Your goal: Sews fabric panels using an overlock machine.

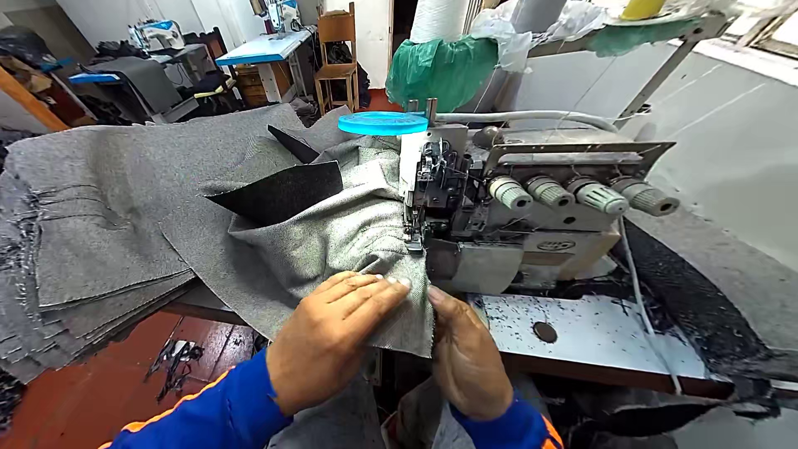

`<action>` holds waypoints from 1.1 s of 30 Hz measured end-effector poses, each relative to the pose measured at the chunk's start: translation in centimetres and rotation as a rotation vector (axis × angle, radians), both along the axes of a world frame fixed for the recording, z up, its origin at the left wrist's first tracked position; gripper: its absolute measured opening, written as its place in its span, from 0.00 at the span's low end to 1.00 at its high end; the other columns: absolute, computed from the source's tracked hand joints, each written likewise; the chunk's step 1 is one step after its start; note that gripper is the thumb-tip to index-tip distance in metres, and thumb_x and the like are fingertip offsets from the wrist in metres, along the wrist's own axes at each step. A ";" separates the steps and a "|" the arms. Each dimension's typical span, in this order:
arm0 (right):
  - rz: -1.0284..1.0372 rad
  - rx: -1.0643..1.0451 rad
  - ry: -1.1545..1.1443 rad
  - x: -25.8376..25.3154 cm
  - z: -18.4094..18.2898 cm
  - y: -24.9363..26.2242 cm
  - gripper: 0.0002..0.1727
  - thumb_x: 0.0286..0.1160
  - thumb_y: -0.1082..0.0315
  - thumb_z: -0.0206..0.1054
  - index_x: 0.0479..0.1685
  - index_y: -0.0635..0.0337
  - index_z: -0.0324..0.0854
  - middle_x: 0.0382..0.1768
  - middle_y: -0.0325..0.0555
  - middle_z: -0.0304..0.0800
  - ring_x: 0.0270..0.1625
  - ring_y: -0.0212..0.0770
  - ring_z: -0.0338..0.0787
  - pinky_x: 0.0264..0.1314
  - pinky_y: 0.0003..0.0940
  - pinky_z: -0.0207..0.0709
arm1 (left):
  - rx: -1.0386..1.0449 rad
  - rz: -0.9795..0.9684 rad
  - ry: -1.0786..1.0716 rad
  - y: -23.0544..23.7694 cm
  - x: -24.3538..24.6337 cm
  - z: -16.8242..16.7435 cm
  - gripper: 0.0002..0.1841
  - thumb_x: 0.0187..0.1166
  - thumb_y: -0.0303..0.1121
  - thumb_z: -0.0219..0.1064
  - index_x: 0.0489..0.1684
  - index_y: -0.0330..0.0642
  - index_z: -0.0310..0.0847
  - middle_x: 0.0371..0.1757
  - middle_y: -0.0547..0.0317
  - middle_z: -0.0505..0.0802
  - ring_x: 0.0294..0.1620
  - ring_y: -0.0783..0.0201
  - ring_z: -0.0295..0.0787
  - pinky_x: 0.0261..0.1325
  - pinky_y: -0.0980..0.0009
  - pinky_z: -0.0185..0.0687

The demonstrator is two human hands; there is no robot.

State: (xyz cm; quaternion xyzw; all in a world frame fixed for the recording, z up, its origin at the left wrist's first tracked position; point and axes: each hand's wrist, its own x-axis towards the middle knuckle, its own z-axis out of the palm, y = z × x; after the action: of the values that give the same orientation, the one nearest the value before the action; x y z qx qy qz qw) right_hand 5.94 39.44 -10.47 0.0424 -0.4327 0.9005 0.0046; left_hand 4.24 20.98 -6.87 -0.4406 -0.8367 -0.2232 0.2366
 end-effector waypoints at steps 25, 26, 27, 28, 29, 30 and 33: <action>-0.042 0.248 -0.026 3.1 -1.0 -1.1 0.14 0.86 0.79 0.48 0.46 0.62 0.81 0.35 0.32 0.95 0.37 0.27 0.96 0.44 0.30 0.94 | 0.064 -0.224 0.103 1.1 -1.1 -0.7 0.12 0.89 0.29 0.55 0.50 0.34 0.86 0.52 0.42 0.97 0.60 0.53 0.95 0.71 0.63 0.85; -0.040 0.238 -0.022 3.1 -1.1 -1.0 0.14 0.85 0.80 0.48 0.45 0.61 0.81 0.35 0.31 0.94 0.37 0.26 0.95 0.45 0.28 0.94 | -0.003 -0.248 0.154 1.0 -1.3 -0.6 0.12 0.89 0.31 0.56 0.51 0.34 0.85 0.52 0.42 0.96 0.60 0.52 0.95 0.70 0.63 0.86; -0.033 0.212 -0.016 3.1 -1.1 -1.0 0.14 0.85 0.81 0.47 0.45 0.62 0.81 0.35 0.31 0.94 0.38 0.26 0.95 0.46 0.29 0.94 | -0.050 -0.264 0.184 1.0 -1.4 -0.4 0.13 0.89 0.33 0.57 0.51 0.34 0.85 0.52 0.42 0.96 0.59 0.52 0.95 0.70 0.63 0.86; -0.021 0.186 -0.012 3.0 -1.2 -1.1 0.15 0.85 0.81 0.47 0.45 0.62 0.81 0.35 0.32 0.95 0.38 0.27 0.96 0.46 0.30 0.94 | -0.082 -0.274 0.200 1.0 -1.7 -0.1 0.12 0.89 0.33 0.57 0.51 0.34 0.84 0.52 0.42 0.96 0.58 0.51 0.96 0.69 0.63 0.86; -0.001 0.151 -0.016 2.8 -1.2 -1.2 0.15 0.86 0.81 0.46 0.46 0.62 0.81 0.35 0.34 0.95 0.37 0.29 0.96 0.45 0.32 0.94 | -0.112 -0.278 0.213 1.0 -2.0 0.3 0.12 0.89 0.32 0.57 0.51 0.33 0.84 0.52 0.42 0.96 0.58 0.51 0.96 0.68 0.62 0.87; 0.022 0.114 -0.026 2.6 -1.1 -1.4 0.16 0.86 0.80 0.44 0.46 0.62 0.80 0.34 0.36 0.96 0.35 0.32 0.97 0.43 0.34 0.95 | -0.142 -0.280 0.225 1.1 -2.4 0.6 0.11 0.87 0.29 0.57 0.51 0.33 0.84 0.52 0.42 0.96 0.58 0.50 0.96 0.68 0.62 0.87; 0.071 0.050 -0.028 1.4 -0.8 -1.7 0.18 0.89 0.77 0.39 0.46 0.63 0.78 0.31 0.44 0.97 0.30 0.39 0.98 0.38 0.36 0.95 | -0.238 -0.274 0.272 1.1 -4.3 1.3 0.09 0.84 0.25 0.60 0.52 0.32 0.85 0.54 0.43 0.96 0.59 0.52 0.96 0.68 0.63 0.87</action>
State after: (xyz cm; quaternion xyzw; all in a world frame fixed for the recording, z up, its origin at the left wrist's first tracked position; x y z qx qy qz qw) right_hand 7.34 37.76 -11.28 0.0451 -0.4531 0.8896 -0.0348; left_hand -0.05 22.13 -5.58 -0.6011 -0.7497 -0.0915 0.2613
